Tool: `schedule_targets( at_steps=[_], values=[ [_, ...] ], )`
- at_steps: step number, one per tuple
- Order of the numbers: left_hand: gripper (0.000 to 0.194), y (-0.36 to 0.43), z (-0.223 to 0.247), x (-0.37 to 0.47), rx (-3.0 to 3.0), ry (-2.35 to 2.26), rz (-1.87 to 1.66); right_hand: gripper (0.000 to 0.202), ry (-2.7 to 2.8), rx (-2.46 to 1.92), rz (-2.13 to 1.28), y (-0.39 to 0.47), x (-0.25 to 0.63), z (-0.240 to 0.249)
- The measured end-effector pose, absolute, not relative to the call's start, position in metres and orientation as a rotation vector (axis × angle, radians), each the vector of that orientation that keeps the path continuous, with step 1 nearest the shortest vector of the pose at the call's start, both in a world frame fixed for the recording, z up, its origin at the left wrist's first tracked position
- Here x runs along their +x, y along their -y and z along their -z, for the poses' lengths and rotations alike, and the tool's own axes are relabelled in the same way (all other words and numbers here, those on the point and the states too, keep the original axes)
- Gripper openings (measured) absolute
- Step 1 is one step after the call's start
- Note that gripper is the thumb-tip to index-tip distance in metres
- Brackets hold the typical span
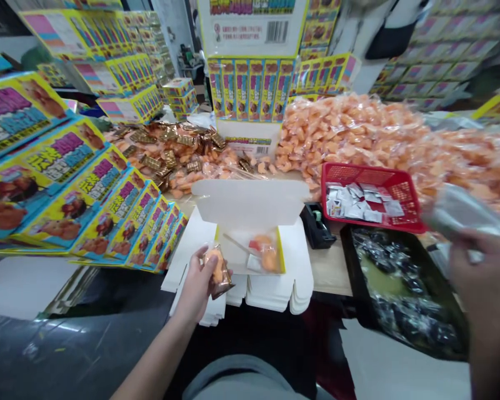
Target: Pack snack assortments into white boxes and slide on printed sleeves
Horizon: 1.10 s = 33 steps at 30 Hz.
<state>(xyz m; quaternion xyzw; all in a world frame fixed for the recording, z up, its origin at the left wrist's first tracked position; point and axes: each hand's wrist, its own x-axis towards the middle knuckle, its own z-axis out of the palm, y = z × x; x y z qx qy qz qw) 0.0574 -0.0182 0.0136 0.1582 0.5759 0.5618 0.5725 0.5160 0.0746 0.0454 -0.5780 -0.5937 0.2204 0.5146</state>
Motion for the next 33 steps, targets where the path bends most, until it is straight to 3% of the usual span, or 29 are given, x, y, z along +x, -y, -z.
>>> schedule_targets(
  at_steps=[1,3,9,11,15,19,22,26,28,33],
  values=[
    [0.070,0.015,-0.012,0.053,0.385,-1.362,-1.332,0.014,1.640,-1.349,-0.252,-0.068,0.479,-0.052],
    [0.061,0.011,-0.011,0.045,0.422,-1.380,-1.385,0.014,2.162,-1.049,-0.126,-0.063,0.400,-0.053],
    [0.054,0.017,-0.014,0.014,0.460,-1.450,-1.497,0.017,2.735,-0.695,-0.385,-0.104,0.244,0.003],
    [0.057,0.024,-0.014,0.004,0.435,-1.403,-1.453,0.024,2.791,-0.718,-0.402,-0.113,0.231,0.015],
    [0.055,0.032,-0.012,-0.003,0.370,-1.266,-1.424,0.064,2.650,-1.039,-0.360,-0.102,0.233,0.019],
    [0.049,0.020,-0.018,0.009,0.372,-1.141,-1.380,0.036,2.332,-1.263,-0.383,-0.075,0.228,0.003],
    [0.044,0.001,-0.025,0.030,0.409,-1.033,-1.355,0.033,2.078,-1.232,-0.819,-0.060,0.214,-0.010],
    [0.035,-0.023,-0.024,0.053,0.452,-0.975,-1.390,0.061,1.756,-1.166,-1.445,-0.060,0.206,-0.007],
    [0.035,-0.032,-0.021,0.053,0.412,-1.026,-1.455,0.067,1.607,-1.202,-1.427,-0.067,0.208,0.001],
    [0.041,-0.041,-0.017,0.036,0.368,-1.140,-1.547,0.035,2.038,-1.308,-0.834,-0.081,0.197,0.019]
  ],
)
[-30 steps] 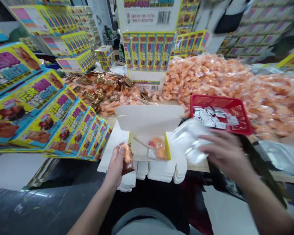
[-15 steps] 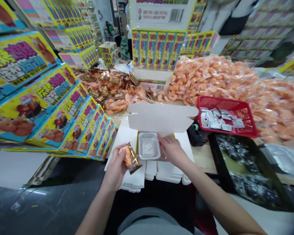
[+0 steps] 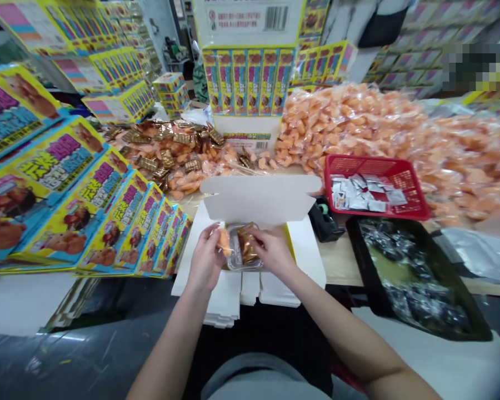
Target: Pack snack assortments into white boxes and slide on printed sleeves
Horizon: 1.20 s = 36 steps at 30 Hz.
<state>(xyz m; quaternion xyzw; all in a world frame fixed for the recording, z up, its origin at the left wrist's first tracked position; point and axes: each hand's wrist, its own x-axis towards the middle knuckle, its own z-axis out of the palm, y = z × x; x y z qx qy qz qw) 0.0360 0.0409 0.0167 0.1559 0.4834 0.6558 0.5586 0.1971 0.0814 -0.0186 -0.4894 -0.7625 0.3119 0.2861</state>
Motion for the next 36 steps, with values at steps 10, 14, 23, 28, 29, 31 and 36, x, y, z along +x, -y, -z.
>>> schedule_targets(
  at_steps=[10,14,23,28,29,31,36],
  values=[
    [0.053,-0.037,-0.009,0.024,0.682,-1.295,-1.392,0.024,2.103,-1.261,-0.317,-0.063,0.202,0.003],
    [0.035,-0.059,0.002,0.037,1.271,-1.428,-1.151,0.024,1.997,-1.258,-0.350,-0.060,0.238,0.003],
    [0.039,-0.030,0.016,0.042,2.376,-1.541,-0.447,0.038,2.023,-1.408,-0.169,-0.033,0.314,0.043],
    [0.036,-0.049,0.014,0.003,2.258,-1.766,-0.936,0.035,2.178,-1.323,-0.329,-0.046,0.314,0.033],
    [0.038,-0.061,0.011,-0.010,2.122,-1.900,-1.171,0.033,2.080,-1.368,-0.335,-0.057,0.321,0.027],
    [0.054,-0.088,0.003,-0.035,1.854,-2.014,-1.400,0.033,1.859,-1.483,-0.332,-0.084,0.337,0.012],
    [0.029,-0.140,-0.011,-0.047,1.947,-1.954,-1.009,0.045,1.870,-1.524,-0.533,-0.153,0.352,-0.017]
  ],
)
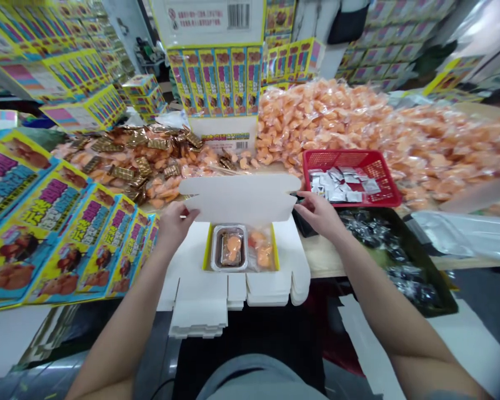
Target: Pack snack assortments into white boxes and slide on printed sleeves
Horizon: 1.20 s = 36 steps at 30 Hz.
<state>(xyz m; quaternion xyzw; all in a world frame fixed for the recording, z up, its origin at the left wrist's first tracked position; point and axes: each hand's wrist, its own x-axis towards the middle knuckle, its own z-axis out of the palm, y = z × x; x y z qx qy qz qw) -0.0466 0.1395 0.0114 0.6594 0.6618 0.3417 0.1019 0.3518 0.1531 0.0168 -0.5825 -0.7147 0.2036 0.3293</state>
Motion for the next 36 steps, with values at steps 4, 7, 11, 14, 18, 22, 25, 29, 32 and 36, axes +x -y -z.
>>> schedule_targets(
  at_steps=[4,7,11,14,18,22,25,29,32,36],
  values=[
    [0.026,-0.148,-0.009,-0.031,1.968,-1.953,-1.052,0.048,1.983,-1.448,-0.732,-0.167,0.339,-0.030],
    [0.021,-0.144,-0.004,-0.031,2.003,-1.919,-1.051,0.028,2.043,-1.736,-0.610,-0.148,0.336,-0.036],
    [0.022,-0.138,0.005,-0.035,1.994,-1.827,-1.147,0.029,2.058,-1.796,-0.120,-0.091,0.318,-0.023],
    [0.025,-0.138,0.010,-0.033,1.962,-1.816,-1.202,0.025,2.280,-1.395,-0.030,-0.048,0.286,-0.001],
    [0.024,-0.140,0.014,-0.030,1.939,-1.834,-1.223,0.025,2.383,-1.249,-0.207,-0.029,0.300,0.012],
    [0.024,-0.142,0.017,-0.032,1.937,-1.832,-1.200,0.022,1.891,-2.119,-0.109,-0.049,0.413,0.010],
    [0.025,-0.144,0.019,-0.033,1.937,-1.862,-1.184,0.013,1.761,-2.503,-0.497,-0.064,0.481,0.023],
    [0.028,-0.145,0.015,-0.032,1.967,-1.940,-1.148,0.008,1.659,-2.429,-0.636,-0.063,0.503,0.043],
    [0.028,-0.144,0.011,-0.034,1.989,-1.943,-1.116,0.011,1.527,-2.398,-0.525,-0.056,0.506,0.038],
    [0.030,-0.142,0.009,-0.035,2.002,-1.934,-1.077,0.030,1.399,-2.299,-0.442,-0.043,0.487,0.010]
  ],
)
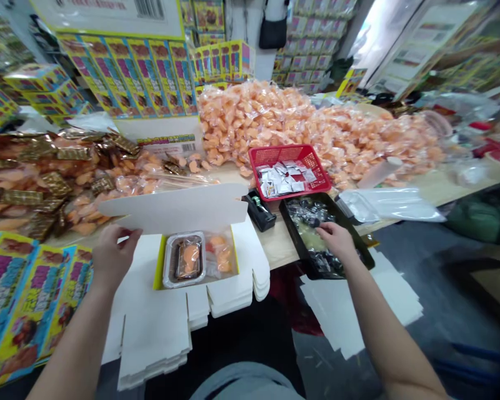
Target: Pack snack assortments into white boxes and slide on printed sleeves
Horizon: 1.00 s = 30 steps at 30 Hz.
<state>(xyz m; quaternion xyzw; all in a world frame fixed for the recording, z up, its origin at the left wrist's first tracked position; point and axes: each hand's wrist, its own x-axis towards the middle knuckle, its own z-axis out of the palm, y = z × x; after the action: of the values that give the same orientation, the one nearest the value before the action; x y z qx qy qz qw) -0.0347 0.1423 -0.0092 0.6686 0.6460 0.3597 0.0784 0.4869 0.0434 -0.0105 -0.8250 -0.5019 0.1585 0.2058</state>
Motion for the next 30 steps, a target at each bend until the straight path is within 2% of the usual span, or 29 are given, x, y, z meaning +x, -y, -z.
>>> schedule_targets(
  at_steps=[5,7,9,11,13,16,18,21,23,27,30],
  values=[
    [0.028,-0.139,0.009,-0.029,2.001,-1.900,-1.130,0.054,1.656,-1.600,-0.833,-0.046,0.352,-0.009],
    [0.029,-0.136,0.008,-0.028,2.003,-1.854,-1.130,0.046,1.874,-1.565,-0.845,-0.047,0.293,-0.009],
    [0.030,-0.134,0.006,-0.027,2.019,-1.828,-1.103,0.036,2.103,-1.575,-0.716,-0.047,0.260,-0.006],
    [0.030,-0.133,0.003,-0.028,2.029,-1.821,-1.083,0.026,2.199,-1.548,-0.614,-0.049,0.261,-0.006],
    [0.030,-0.134,-0.001,-0.030,2.030,-1.817,-1.065,0.020,2.058,-1.617,-0.553,-0.058,0.288,-0.012],
    [0.028,-0.139,-0.009,-0.032,2.023,-1.819,-1.029,0.039,1.733,-1.811,-0.361,-0.090,0.336,-0.031],
    [0.025,-0.142,-0.013,-0.031,2.016,-1.813,-0.991,0.046,1.810,-1.764,-0.437,-0.118,0.351,-0.045],
    [0.014,-0.140,-0.015,-0.022,1.984,-1.774,-0.914,0.027,2.056,-1.617,-0.687,-0.144,0.340,-0.059],
    [0.009,-0.133,-0.012,-0.010,1.944,-1.738,-0.867,0.024,2.109,-1.598,-0.718,-0.141,0.321,-0.061],
    [0.027,-0.113,-0.004,0.009,1.939,-1.652,-0.826,0.025,1.938,-1.610,-0.820,-0.095,0.299,-0.036],
    [0.036,-0.095,0.002,0.002,2.032,-1.523,-0.763,0.035,1.807,-1.533,-0.751,-0.049,0.300,0.001]
  ],
)
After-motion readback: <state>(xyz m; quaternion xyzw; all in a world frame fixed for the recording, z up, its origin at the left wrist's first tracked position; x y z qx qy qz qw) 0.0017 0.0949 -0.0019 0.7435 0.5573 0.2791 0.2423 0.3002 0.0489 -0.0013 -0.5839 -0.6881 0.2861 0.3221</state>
